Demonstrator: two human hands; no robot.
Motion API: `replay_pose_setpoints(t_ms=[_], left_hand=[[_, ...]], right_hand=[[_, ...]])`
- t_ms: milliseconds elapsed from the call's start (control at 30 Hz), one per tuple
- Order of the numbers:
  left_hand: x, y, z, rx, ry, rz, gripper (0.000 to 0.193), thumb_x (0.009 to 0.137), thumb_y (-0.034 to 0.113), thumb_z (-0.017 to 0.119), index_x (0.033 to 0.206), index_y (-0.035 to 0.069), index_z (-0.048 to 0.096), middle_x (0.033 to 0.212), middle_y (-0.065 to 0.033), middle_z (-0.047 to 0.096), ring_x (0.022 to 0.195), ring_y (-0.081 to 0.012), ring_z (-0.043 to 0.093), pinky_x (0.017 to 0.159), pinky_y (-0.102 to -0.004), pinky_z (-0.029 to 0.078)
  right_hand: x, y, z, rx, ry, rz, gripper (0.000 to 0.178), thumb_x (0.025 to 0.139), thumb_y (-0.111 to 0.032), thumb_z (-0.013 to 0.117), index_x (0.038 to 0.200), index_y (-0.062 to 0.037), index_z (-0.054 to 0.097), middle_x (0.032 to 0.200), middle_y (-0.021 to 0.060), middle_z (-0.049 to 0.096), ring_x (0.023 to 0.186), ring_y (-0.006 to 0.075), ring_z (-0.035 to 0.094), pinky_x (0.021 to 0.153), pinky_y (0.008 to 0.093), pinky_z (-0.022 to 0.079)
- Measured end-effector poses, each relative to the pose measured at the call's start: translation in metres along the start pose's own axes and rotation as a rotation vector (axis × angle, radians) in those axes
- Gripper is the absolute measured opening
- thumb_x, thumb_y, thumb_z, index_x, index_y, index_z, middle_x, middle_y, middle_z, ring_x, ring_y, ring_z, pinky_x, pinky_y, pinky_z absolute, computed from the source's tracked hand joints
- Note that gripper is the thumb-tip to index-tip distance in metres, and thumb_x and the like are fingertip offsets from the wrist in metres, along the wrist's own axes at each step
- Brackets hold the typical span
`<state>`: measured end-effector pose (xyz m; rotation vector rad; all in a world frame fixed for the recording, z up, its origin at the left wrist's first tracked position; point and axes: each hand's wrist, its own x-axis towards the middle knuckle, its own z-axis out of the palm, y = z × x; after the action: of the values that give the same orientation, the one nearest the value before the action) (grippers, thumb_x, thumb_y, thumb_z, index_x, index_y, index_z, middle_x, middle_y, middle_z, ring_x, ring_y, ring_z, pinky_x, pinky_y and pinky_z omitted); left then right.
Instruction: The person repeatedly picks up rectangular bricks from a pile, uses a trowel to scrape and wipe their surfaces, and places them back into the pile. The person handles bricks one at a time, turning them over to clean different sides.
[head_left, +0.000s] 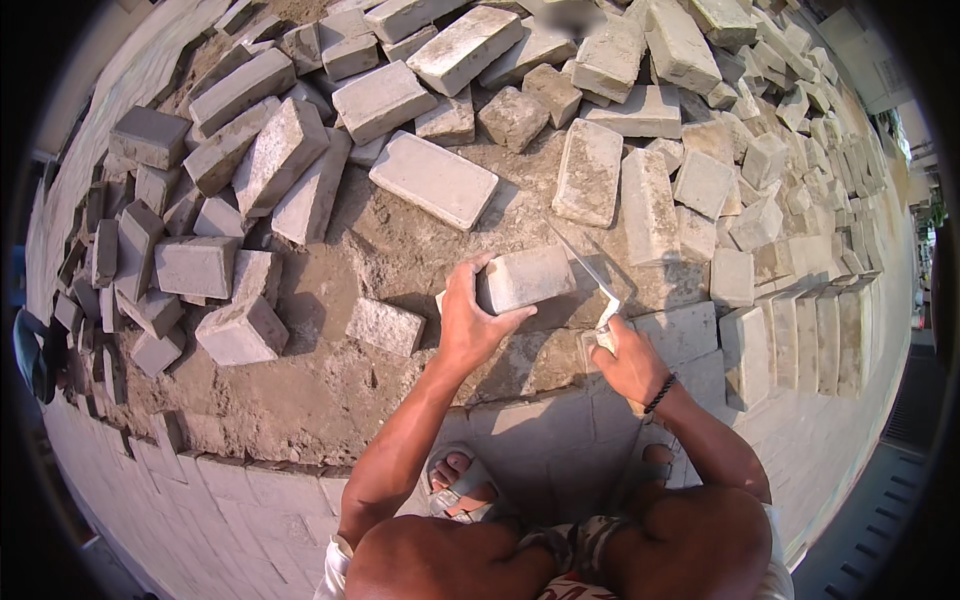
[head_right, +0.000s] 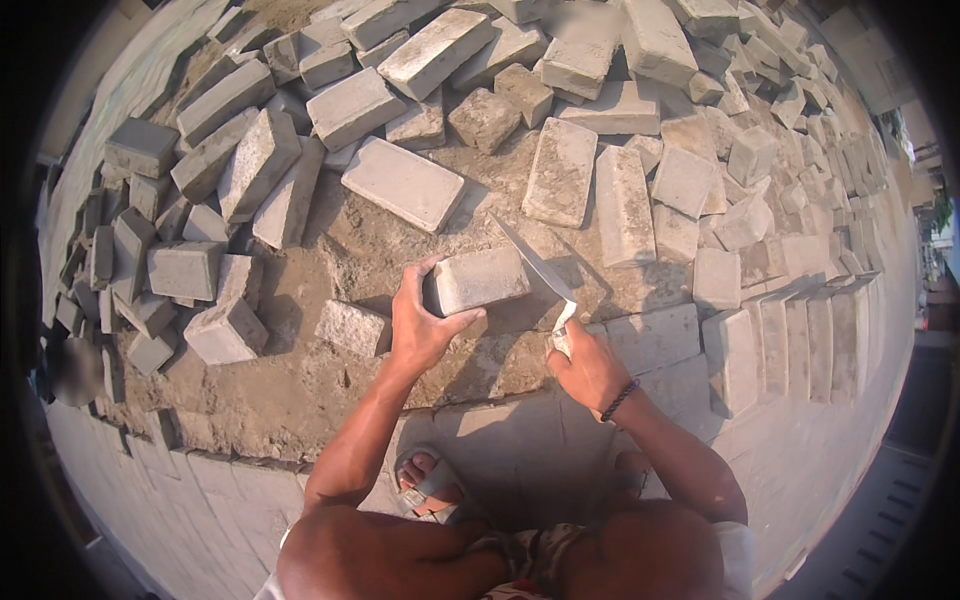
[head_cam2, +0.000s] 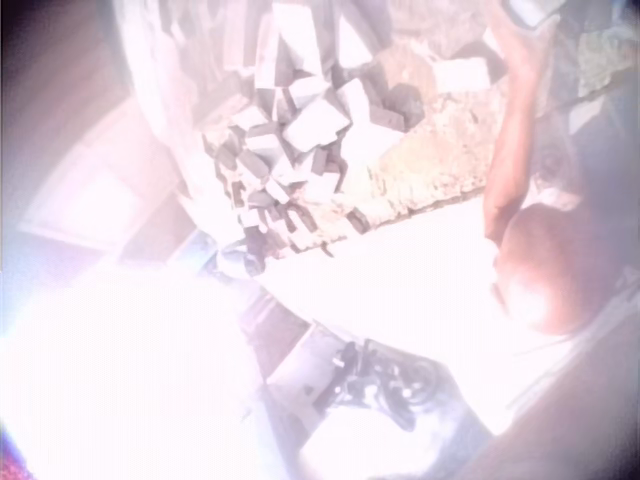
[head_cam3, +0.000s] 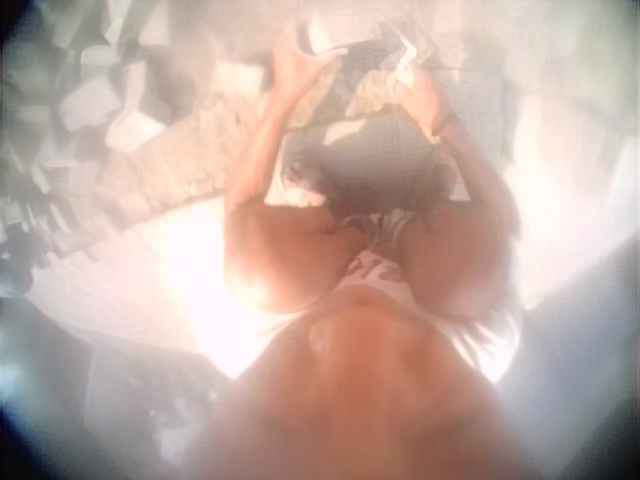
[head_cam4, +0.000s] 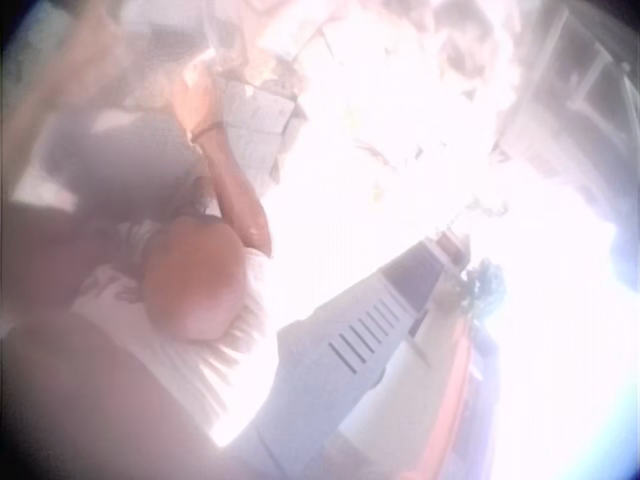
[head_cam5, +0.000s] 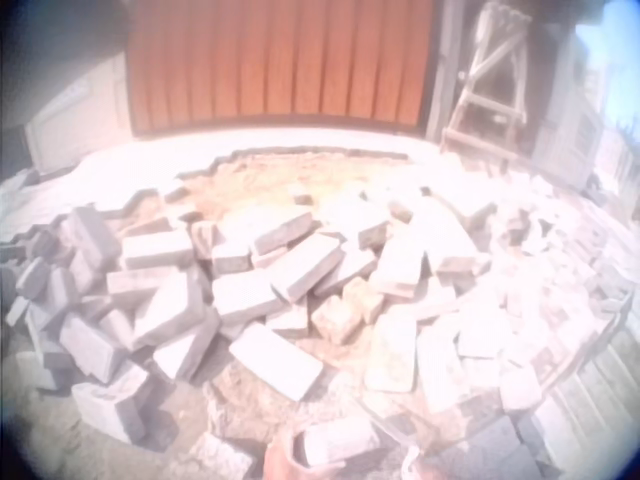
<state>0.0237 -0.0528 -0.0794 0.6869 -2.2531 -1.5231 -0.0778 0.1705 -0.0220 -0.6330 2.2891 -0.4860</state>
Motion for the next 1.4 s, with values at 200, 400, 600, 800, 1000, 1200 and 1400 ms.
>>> replay_pose_setpoints(t_ms=[200, 400, 600, 800, 1000, 1200, 1400], left_hand=[[0.005, 0.004, -0.012, 0.106, -0.089, 0.037, 0.081, 0.061, 0.018, 0.092, 0.127, -0.003, 0.051, 0.116, -0.0216, 0.059, 0.109, -0.0314, 0.06, 0.093, -0.0409, 0.048], [0.003, 0.004, -0.003, 0.01, 0.008, 0.007, 0.076, 0.059, 0.016, 0.09, 0.123, -0.003, 0.054, 0.105, -0.0198, 0.059, 0.098, -0.0347, 0.06, 0.089, -0.0424, 0.048], [0.007, -0.002, -0.008, -0.033, -0.034, -0.047, 0.071, 0.06, 0.016, 0.091, 0.117, -0.004, 0.053, 0.1, -0.0183, 0.06, 0.095, -0.0311, 0.062, 0.086, -0.0402, 0.05], [-0.009, 0.009, -0.021, -0.395, 0.124, -0.123, 0.075, 0.066, 0.006, 0.086, 0.127, -0.002, 0.043, 0.118, -0.0164, 0.055, 0.112, -0.0256, 0.057, 0.098, -0.0402, 0.048], [-0.059, -0.029, -0.039, -0.305, 0.17, -0.078, 0.082, 0.064, -0.002, 0.083, 0.131, 0.0, 0.036, 0.127, -0.0163, 0.048, 0.119, -0.0265, 0.052, 0.105, -0.0421, 0.043], [-0.079, -0.037, -0.061, -0.142, 0.113, -0.09, 0.08, 0.065, 0.001, 0.082, 0.133, -0.002, 0.039, 0.125, -0.014, 0.047, 0.116, -0.0229, 0.051, 0.103, -0.0382, 0.041], [-0.085, -0.037, -0.065, -0.158, 0.275, -0.137, 0.078, 0.065, 0.004, 0.081, 0.131, -0.004, 0.04, 0.124, -0.0149, 0.047, 0.116, -0.0236, 0.051, 0.102, -0.0384, 0.041]], right_hand=[[-0.036, -0.029, 0.018, 0.044, 0.013, -0.289, 0.041, 0.088, -0.025, 0.063, 0.116, 0.0023, 0.049, 0.086, 0.0274, 0.066, 0.077, 0.0484, 0.062, 0.071, 0.0542, 0.049], [0.002, -0.013, 0.006, 0.204, 0.037, -0.063, 0.034, 0.088, -0.02, 0.061, 0.11, 0.0039, 0.051, 0.082, 0.0283, 0.063, 0.081, 0.0474, 0.063, 0.07, 0.0536, 0.047], [-0.022, -0.015, 0.015, 0.053, 0.061, -0.269, 0.033, 0.088, -0.02, 0.061, 0.11, 0.0017, 0.05, 0.083, 0.027, 0.065, 0.082, 0.0481, 0.062, 0.073, 0.0542, 0.047], [-0.007, 0.008, -0.006, 0.585, 0.108, -0.04, 0.027, 0.091, -0.019, 0.062, 0.107, -0.0001, 0.052, 0.067, 0.0176, 0.058, 0.055, 0.0281, 0.06, 0.057, 0.0375, 0.047], [-0.034, -0.033, -0.007, 0.489, -0.112, -0.215, 0.023, 0.089, -0.013, 0.064, 0.105, 0.0017, 0.056, 0.068, 0.0126, 0.062, 0.058, 0.0233, 0.062, 0.055, 0.0348, 0.046], [-0.008, -0.029, 0.034, 0.198, -0.114, -0.522, 0.028, 0.083, -0.021, 0.066, 0.1, 0.0004, 0.058, 0.073, 0.021, 0.065, 0.072, 0.0416, 0.065, 0.065, 0.047, 0.052], [-0.005, -0.067, 0.009, 0.152, -0.139, -0.468, 0.03, 0.082, -0.023, 0.061, 0.097, 0.0026, 0.058, 0.073, 0.0249, 0.065, 0.071, 0.045, 0.064, 0.065, 0.0515, 0.051]])
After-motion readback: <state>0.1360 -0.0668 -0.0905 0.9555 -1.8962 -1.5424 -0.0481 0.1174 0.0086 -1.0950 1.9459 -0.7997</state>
